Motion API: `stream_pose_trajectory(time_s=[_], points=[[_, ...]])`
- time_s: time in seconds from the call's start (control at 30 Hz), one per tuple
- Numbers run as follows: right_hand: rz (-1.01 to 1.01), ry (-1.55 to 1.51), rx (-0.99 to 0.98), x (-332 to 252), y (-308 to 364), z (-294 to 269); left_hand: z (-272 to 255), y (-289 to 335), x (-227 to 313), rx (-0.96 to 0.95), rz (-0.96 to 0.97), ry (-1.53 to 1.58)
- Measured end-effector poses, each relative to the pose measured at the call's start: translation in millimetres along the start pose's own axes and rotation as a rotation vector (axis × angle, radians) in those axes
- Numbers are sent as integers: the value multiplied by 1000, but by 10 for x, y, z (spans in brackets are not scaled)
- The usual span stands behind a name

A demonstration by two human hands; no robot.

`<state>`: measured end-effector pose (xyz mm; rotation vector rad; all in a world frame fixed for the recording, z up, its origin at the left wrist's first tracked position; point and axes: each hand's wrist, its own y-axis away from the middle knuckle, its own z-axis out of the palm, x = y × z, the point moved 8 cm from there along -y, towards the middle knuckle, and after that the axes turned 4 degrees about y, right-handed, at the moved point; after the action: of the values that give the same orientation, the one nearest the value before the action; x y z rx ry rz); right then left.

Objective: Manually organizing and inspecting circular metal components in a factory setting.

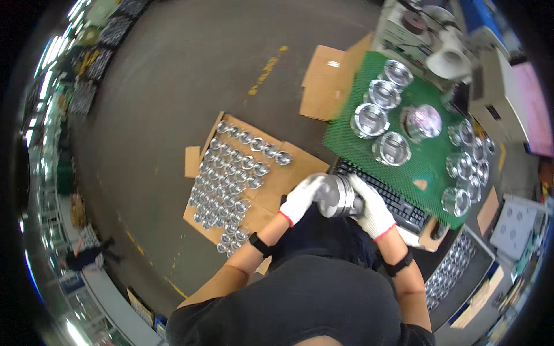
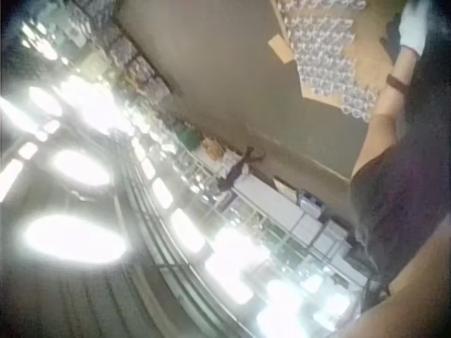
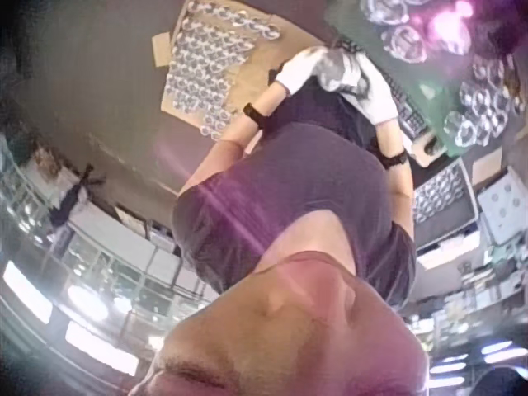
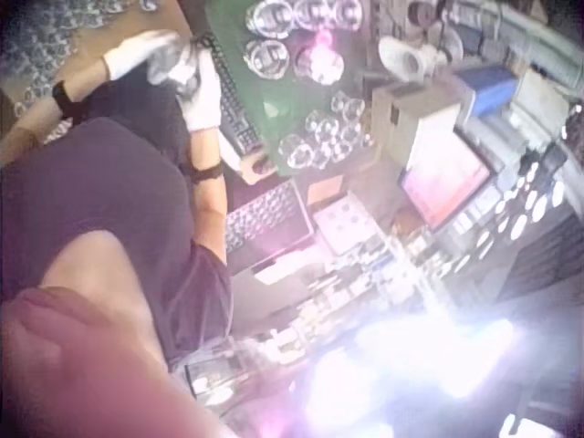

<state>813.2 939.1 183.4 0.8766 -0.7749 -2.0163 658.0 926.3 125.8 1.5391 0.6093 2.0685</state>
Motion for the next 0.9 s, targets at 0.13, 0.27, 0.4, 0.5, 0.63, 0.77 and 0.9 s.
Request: stream_pose_trajectory(time_s=[0.13,0.27,0.4,0.5,0.63,0.77,0.9], points=[[-322,1168,80,-178,-29,-94,-139,-72,-419,-31,-101,-146],[-985,2060,274,-464,38,360,94,-192,-549,-225,-314,286],[-985,2191,474,-523,-284,511,430,-536,-694,-288,-430,540],[-948,2209,613,-550,-544,339,766,-812,-519,-292,-382,836],[-883,2209,731,-588,-602,176,891,-965,-431,-196,-402,807],[-998,2202,647,-846,7,779,700,-970,-316,-299,-399,646],[-762,2064,875,-1181,-7,482,498,-1044,-346,-394,-444,601]])
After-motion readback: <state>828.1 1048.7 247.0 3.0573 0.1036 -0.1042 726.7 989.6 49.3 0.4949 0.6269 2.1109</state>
